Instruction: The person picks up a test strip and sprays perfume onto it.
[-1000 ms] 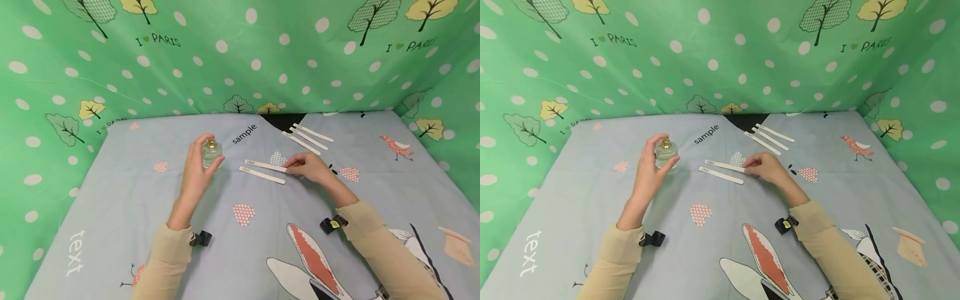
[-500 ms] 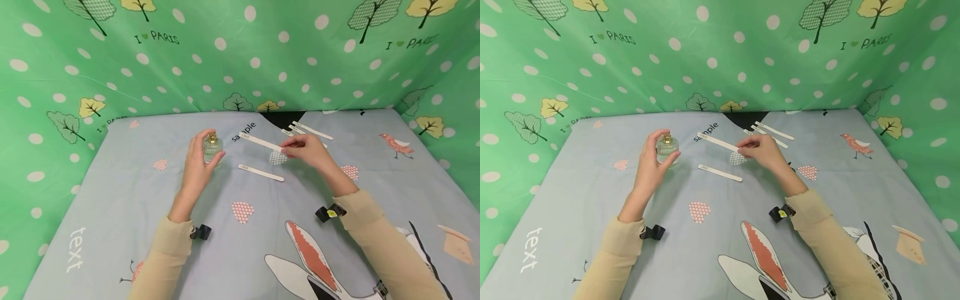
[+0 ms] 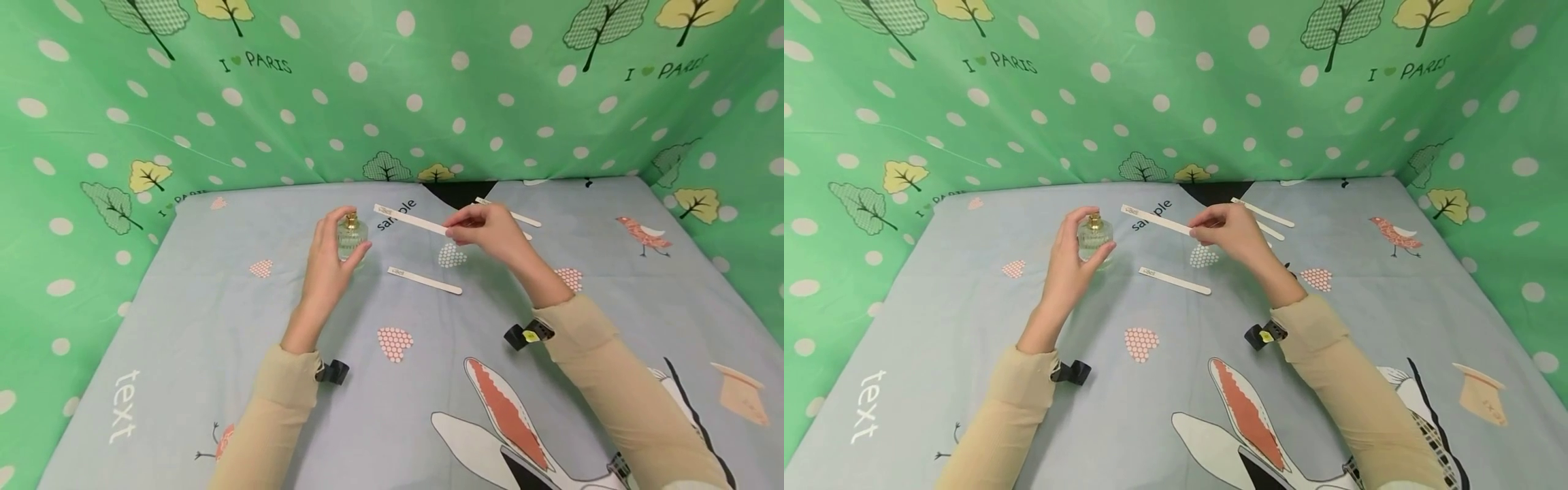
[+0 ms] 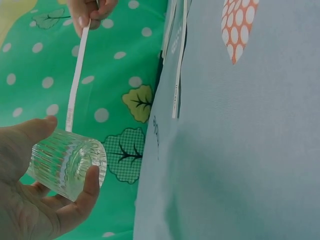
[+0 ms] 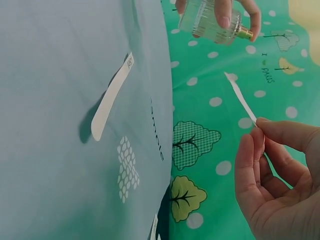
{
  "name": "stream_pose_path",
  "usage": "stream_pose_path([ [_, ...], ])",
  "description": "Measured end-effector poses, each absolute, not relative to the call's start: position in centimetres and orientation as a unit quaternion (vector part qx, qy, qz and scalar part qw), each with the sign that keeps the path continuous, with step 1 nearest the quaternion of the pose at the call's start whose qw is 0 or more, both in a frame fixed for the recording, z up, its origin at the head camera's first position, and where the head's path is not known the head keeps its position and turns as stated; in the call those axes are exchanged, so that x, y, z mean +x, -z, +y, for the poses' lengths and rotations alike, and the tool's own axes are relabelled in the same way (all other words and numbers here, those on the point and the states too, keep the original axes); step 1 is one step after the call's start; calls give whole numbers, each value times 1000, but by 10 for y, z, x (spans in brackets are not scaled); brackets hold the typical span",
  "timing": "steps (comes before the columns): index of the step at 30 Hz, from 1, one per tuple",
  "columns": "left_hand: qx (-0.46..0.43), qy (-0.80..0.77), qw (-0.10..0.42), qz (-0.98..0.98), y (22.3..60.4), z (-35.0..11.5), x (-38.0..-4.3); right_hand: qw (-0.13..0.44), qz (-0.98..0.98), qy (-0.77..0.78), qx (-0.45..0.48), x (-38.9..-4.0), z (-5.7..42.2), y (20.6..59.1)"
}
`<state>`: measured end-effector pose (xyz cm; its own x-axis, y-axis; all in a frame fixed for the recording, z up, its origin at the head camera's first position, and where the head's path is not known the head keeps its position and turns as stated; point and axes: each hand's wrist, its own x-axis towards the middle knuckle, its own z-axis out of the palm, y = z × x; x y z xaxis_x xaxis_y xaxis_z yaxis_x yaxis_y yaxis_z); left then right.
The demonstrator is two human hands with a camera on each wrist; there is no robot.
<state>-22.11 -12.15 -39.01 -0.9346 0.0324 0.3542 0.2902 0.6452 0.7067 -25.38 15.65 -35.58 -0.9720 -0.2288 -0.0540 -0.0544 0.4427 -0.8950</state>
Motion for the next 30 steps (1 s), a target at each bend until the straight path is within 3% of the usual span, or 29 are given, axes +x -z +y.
stream_pose_path([
  [30,-51,414,172,-893,393,-123,-229,100,824,551,-87,-254,146,355],
])
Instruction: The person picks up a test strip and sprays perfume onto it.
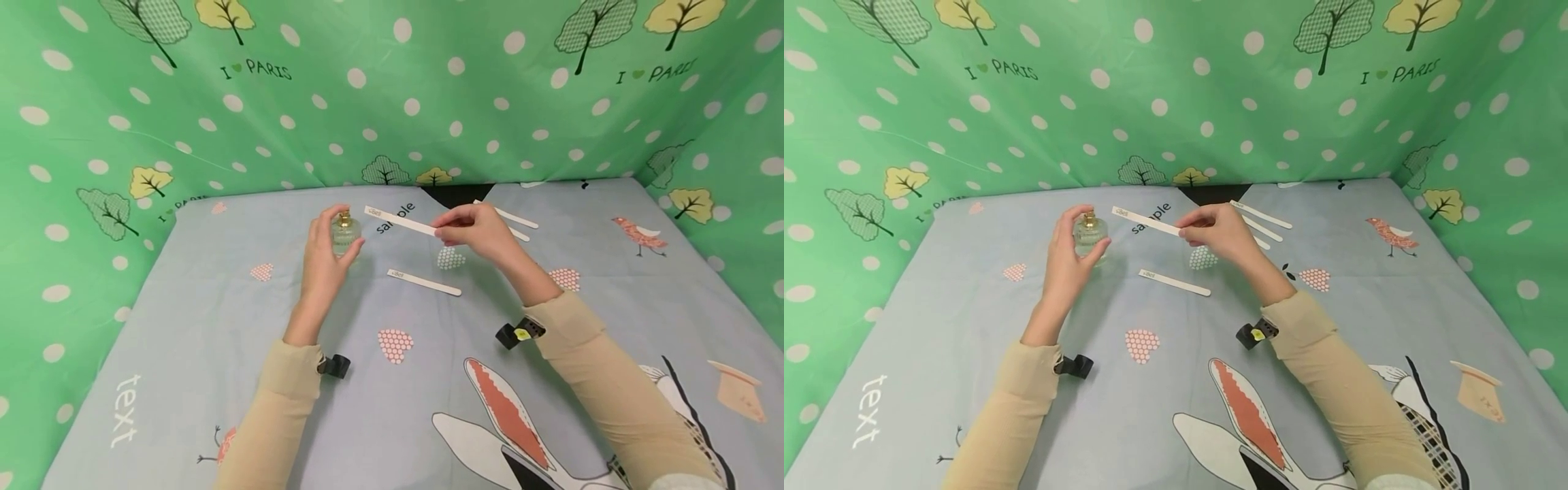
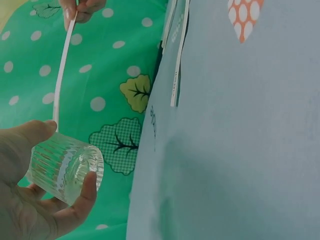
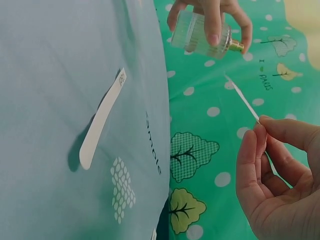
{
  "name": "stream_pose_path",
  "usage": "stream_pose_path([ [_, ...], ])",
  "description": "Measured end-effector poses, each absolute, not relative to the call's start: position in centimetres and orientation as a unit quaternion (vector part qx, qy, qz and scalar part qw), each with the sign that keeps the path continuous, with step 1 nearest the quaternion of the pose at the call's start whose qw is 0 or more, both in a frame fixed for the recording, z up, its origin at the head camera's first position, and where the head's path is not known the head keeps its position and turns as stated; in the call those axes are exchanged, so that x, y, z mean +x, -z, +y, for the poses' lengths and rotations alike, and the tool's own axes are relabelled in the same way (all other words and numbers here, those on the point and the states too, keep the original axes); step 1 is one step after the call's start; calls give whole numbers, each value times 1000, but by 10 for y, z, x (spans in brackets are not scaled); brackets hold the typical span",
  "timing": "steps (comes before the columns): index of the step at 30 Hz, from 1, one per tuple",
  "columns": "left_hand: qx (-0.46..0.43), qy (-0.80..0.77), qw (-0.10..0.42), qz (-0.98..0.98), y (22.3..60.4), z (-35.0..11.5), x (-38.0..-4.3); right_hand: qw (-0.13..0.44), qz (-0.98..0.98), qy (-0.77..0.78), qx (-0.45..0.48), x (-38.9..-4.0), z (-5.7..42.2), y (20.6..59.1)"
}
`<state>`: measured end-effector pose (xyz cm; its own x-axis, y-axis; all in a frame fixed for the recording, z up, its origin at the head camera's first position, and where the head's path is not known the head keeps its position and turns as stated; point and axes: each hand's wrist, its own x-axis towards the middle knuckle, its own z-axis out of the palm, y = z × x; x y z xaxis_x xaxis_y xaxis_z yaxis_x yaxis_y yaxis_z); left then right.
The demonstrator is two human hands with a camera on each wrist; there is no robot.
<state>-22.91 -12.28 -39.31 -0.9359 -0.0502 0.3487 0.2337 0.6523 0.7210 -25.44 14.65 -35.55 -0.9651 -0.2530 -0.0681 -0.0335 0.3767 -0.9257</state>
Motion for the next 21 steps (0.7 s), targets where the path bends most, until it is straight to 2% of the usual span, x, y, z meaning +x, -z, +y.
stream_pose_path([
  [21,-56,409,182,-892,392,-131,-227,89,817,567,-59,-252,175,362],
])
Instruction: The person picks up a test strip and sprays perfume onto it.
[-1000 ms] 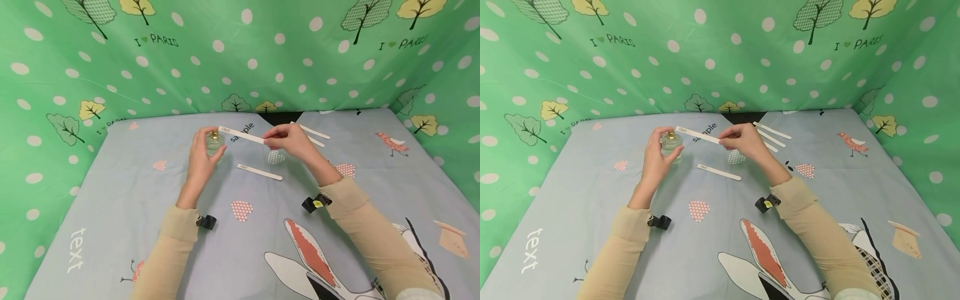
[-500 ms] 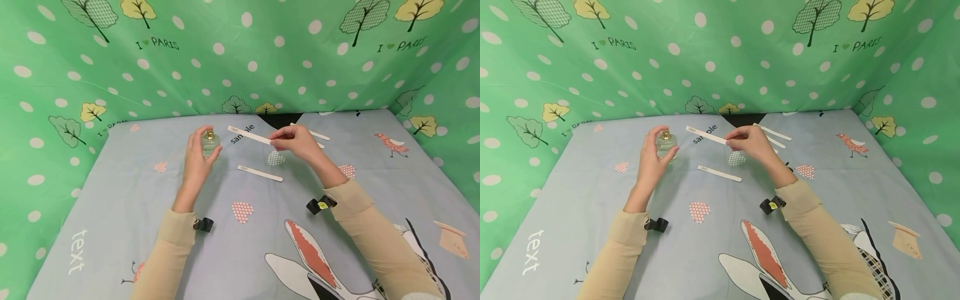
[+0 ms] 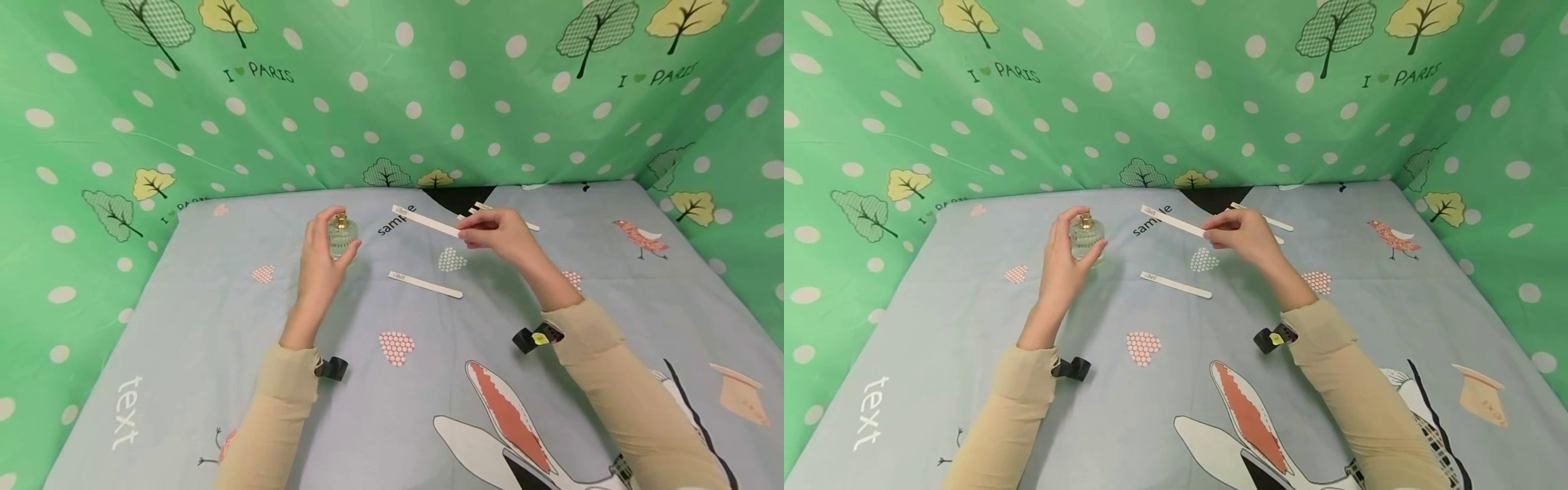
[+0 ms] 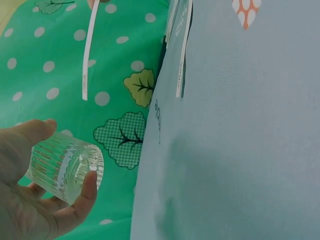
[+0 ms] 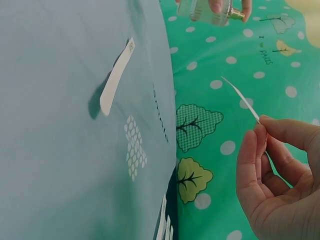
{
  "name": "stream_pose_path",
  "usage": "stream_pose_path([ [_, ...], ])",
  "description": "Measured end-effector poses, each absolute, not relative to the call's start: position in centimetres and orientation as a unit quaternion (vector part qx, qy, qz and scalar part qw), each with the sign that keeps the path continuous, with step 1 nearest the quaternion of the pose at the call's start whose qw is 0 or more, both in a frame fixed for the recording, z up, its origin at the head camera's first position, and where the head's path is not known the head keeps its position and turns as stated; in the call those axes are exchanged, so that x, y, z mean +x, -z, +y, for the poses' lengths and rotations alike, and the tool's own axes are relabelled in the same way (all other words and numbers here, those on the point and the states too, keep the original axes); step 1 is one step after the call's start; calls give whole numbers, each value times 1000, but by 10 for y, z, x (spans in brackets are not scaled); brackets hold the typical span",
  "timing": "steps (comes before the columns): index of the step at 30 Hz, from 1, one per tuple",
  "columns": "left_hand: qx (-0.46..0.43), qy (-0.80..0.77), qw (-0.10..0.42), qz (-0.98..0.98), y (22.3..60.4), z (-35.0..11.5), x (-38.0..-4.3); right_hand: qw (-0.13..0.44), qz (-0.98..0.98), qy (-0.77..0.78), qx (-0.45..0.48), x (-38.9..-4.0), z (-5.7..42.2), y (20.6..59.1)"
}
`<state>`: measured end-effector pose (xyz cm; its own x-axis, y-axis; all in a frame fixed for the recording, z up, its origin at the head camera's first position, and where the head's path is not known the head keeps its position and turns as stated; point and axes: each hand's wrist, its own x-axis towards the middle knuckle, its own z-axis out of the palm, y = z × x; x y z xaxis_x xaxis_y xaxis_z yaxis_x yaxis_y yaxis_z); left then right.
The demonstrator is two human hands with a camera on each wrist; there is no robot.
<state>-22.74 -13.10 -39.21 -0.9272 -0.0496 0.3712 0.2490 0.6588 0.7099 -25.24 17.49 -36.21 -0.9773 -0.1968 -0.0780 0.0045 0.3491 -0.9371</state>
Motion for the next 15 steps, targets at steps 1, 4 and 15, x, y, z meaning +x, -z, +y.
stream_pose_path([
  [1,-56,409,182,-892,392,-131,-227,90,818,566,-58,-252,176,362],
  [4,-56,410,182,-892,392,-131,-227,92,819,564,-54,-251,181,364],
  [15,-54,413,181,-891,391,-132,-226,84,827,555,-41,-250,201,373],
])
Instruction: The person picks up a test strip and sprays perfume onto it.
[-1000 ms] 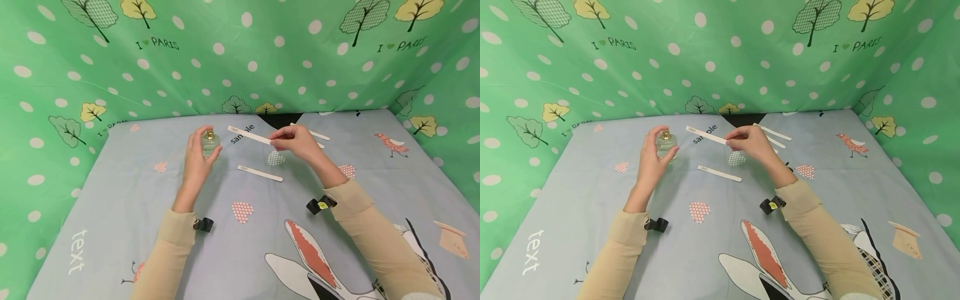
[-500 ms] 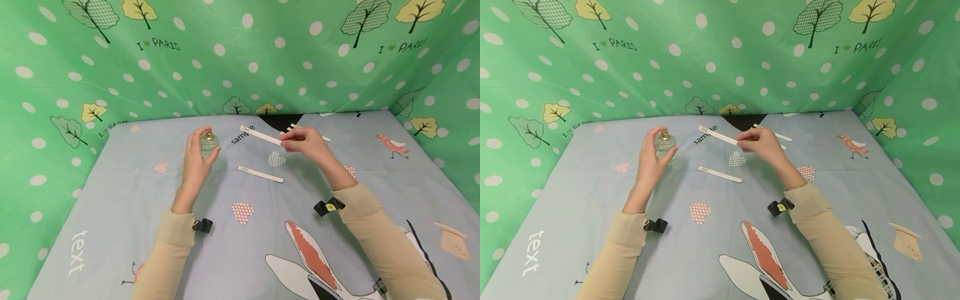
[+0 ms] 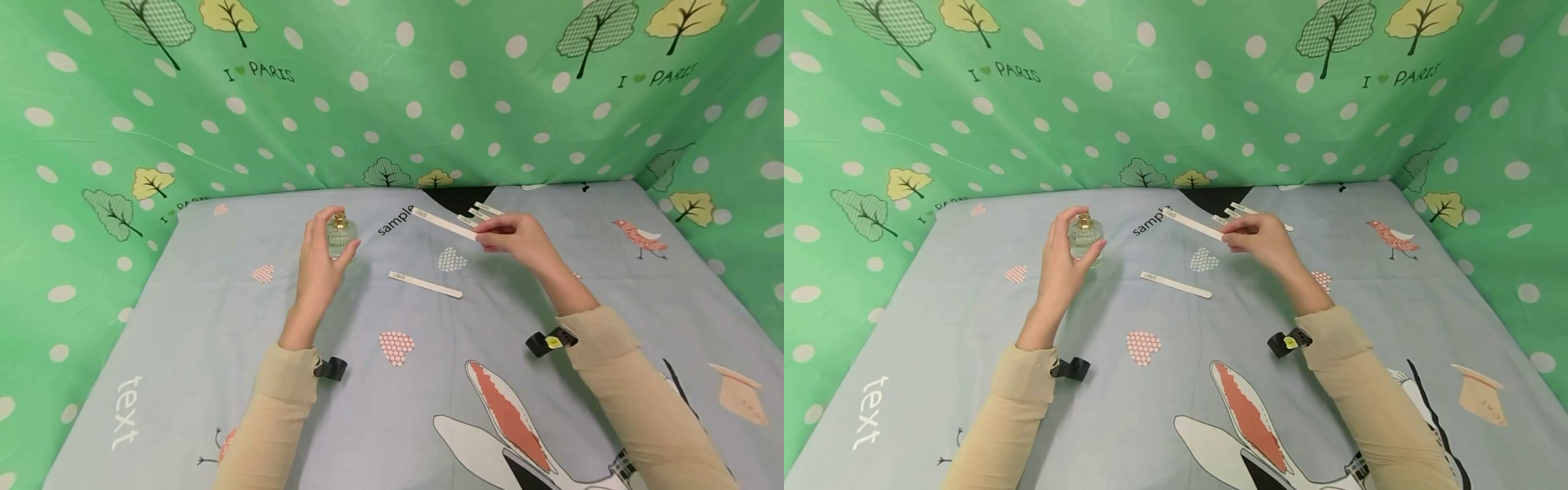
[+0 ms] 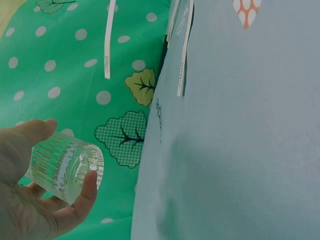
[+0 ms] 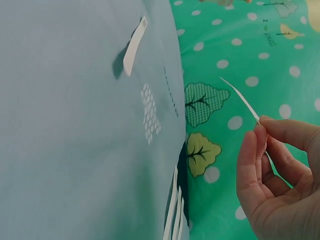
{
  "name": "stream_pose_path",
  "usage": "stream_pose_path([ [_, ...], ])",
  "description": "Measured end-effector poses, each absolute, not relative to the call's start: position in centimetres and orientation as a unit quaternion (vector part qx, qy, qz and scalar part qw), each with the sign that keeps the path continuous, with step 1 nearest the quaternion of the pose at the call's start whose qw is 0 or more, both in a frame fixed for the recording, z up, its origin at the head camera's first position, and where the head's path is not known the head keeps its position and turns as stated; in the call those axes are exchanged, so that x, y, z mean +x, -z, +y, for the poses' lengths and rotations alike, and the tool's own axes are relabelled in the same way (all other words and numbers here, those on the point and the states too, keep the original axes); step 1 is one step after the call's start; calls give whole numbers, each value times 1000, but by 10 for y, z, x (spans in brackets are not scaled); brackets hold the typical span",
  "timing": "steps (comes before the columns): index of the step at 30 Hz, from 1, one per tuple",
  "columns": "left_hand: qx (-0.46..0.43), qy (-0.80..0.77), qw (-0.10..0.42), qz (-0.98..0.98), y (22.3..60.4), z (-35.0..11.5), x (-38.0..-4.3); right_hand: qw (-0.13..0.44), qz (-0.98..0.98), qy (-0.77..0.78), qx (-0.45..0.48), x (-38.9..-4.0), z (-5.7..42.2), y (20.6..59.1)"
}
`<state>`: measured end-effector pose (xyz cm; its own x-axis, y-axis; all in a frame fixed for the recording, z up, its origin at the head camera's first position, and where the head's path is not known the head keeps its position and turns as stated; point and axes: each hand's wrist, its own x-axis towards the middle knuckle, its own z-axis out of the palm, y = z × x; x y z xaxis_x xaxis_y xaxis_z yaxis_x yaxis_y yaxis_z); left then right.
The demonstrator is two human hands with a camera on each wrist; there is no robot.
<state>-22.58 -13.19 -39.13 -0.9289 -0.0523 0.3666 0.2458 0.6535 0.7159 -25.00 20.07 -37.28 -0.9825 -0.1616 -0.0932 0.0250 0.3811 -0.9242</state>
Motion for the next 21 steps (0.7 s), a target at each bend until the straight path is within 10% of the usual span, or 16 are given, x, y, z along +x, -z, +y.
stream_pose_path([
  [21,-61,412,189,-889,393,-133,-225,85,837,541,2,-252,234,395],
])
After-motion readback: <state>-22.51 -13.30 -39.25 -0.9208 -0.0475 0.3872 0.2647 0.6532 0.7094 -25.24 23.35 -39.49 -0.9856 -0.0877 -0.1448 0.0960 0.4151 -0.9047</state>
